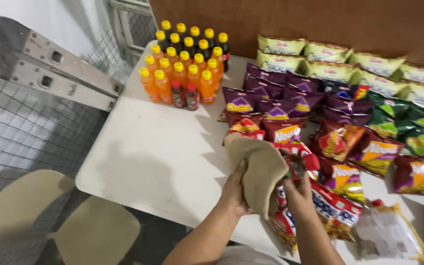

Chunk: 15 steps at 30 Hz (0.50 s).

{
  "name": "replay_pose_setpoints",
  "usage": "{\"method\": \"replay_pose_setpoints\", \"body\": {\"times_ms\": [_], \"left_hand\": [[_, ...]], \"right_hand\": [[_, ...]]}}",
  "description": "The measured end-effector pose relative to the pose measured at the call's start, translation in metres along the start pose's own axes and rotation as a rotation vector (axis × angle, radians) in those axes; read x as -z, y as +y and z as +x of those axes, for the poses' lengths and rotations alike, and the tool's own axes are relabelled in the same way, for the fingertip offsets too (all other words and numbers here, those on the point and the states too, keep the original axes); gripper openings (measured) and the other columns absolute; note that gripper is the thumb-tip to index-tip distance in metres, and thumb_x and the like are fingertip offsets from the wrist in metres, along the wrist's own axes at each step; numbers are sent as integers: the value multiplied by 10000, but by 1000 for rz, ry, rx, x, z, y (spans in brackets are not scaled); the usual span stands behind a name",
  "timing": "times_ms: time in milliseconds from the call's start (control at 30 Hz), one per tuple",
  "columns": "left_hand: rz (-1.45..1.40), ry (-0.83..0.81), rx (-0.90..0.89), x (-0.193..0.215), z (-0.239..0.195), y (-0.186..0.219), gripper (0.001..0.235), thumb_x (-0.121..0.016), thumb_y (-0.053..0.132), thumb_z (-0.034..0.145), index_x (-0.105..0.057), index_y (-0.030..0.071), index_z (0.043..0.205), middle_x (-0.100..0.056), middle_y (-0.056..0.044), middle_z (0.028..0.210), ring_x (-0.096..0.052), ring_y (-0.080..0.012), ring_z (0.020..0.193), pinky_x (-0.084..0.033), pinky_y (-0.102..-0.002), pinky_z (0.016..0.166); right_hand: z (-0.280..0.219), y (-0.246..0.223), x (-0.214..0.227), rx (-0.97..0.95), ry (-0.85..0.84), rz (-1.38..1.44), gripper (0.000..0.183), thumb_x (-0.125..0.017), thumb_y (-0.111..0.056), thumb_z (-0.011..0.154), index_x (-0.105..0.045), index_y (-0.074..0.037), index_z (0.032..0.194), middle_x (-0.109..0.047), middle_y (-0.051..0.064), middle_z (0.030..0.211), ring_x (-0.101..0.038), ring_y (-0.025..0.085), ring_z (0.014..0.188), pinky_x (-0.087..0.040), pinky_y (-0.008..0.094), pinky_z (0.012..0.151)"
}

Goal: Wiping bottles of orange juice and coffee drinks with a cloth and organizing them on a table alongside various snack bags.

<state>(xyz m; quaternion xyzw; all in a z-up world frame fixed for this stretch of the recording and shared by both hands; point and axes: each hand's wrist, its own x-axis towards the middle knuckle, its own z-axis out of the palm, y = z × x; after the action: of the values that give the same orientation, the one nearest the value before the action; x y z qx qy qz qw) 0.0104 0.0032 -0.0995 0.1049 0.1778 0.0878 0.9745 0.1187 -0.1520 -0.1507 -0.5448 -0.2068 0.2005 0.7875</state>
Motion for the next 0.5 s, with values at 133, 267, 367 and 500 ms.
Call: {"method": "replay_pose_setpoints", "body": {"times_ms": [133,267,367,500], "left_hand": [[122,446,-153,3,10,39,586,-498,412,1019,-585,-69,1344,-686,-222,1171,-675,-256,977,-546,-336,808],[455,808,-168,45,30,87,463,-527,268,1033,-649,-114,1264,-737,-246,1157,-716,-288,1001,-572,-340,839],[450,839,-210,95,40,112,428,-590,293,986,-711,-85,1144,-732,-213,1058,-711,-281,924,-549,-352,744],[425,896,-224,122,45,171,350,-562,191,1020,-673,-96,1187,-735,-208,1075,-730,-268,945,-572,-305,794]], "right_hand": [[19,11,-64,-102,123,-394,617,-777,-30,781,-523,20,1341,-682,179,1176,-674,251,1007,-543,355,905],[39,31,-130,-48,122,-776,676,-885,-191,712,-578,-1,1283,-740,147,1115,-725,237,953,-578,339,821],[61,57,-179,167,-55,-1046,610,-929,-239,660,-658,-65,1178,-685,102,1022,-648,266,913,-528,396,836],[103,92,-221,30,-109,-1121,707,-912,-325,686,-618,-52,1269,-690,107,1126,-671,298,1030,-540,409,883]]}}
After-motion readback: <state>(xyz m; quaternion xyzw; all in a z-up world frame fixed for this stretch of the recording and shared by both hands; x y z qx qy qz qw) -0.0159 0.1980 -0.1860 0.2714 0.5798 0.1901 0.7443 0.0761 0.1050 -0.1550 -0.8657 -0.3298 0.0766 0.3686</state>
